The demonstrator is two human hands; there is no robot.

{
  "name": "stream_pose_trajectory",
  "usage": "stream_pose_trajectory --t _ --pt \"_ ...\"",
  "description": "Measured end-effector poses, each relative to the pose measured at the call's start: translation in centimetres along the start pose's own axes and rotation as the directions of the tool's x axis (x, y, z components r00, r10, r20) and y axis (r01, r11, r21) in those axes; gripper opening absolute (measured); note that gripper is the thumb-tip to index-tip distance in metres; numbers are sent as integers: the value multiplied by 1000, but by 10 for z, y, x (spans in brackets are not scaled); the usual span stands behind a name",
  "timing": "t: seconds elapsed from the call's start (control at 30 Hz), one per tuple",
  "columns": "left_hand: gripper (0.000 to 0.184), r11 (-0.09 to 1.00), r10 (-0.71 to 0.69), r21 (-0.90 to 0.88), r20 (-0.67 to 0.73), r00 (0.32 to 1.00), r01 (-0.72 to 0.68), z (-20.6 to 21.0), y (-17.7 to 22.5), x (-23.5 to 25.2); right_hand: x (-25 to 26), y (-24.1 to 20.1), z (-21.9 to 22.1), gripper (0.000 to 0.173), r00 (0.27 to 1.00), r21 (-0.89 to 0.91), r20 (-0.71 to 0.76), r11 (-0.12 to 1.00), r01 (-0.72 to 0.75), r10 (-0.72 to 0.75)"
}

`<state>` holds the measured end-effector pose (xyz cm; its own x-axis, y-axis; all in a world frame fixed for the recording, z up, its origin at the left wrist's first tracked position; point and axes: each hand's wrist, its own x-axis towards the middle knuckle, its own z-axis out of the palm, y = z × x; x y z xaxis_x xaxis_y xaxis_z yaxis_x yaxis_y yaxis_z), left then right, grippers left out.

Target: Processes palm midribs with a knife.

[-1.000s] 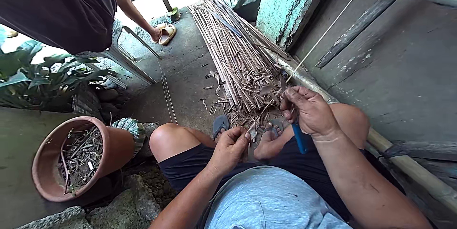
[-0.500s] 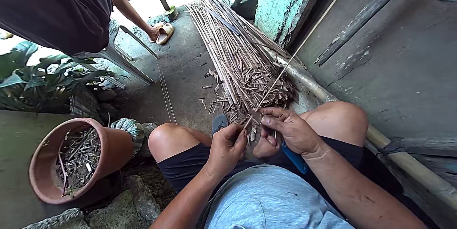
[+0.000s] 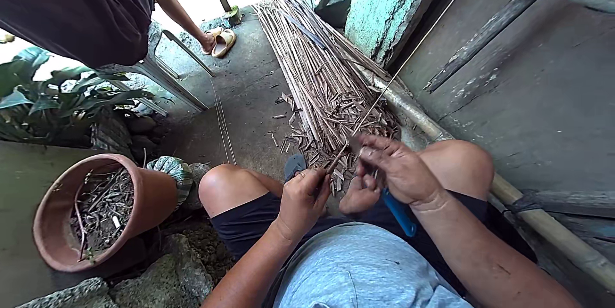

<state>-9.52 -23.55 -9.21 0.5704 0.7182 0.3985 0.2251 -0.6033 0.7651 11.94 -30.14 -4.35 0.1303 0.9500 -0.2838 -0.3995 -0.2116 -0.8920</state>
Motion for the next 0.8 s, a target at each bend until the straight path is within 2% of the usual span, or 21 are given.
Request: stream_pose_trajectory --t 0.1,0.17,0.23,0.3,0.4,0.47,0.57,0.63,0.7,0.8 --pt "15 1000 -9 -24 -3 1000 9 0 0 2 -4 12 9 34 993 5 112 999 -48 47" --pt "16 1000 -7 -20 -7 1000 7 -1 0 3 1 9 4 33 998 15 62 1000 -5 4" --pt "16 1000 7 4 -12 1000 -7 -1 0 2 7 5 -1 31 998 56 -47 998 39 -36" --pt "15 997 44 68 -25 999 -43 -1 -2 2 8 2 -1 31 998 55 -61 998 31 -27" --pt "16 964 138 236 -36 990 -126 -1 -8 2 -2 6 7 33 995 7 69 997 -77 76" --pt "17 924 213 333 -34 977 -190 -3 -12 4 -2 2 7 30 998 22 35 998 -55 54" --pt "17 890 279 378 -12 960 -254 -6 -16 6 3 -7 2 26 998 55 -41 997 -48 50" --pt "17 885 298 375 0 954 -276 -8 -18 8 0 -3 6 30 994 34 46 994 -100 98" --pt "17 887 306 363 2 952 -286 -9 -19 10 -2 1 9 27 992 48 81 994 -99 95" --pt "17 890 306 359 -11 952 -281 -10 -18 10 4 -6 2 25 999 88 -44 996 -23 27"
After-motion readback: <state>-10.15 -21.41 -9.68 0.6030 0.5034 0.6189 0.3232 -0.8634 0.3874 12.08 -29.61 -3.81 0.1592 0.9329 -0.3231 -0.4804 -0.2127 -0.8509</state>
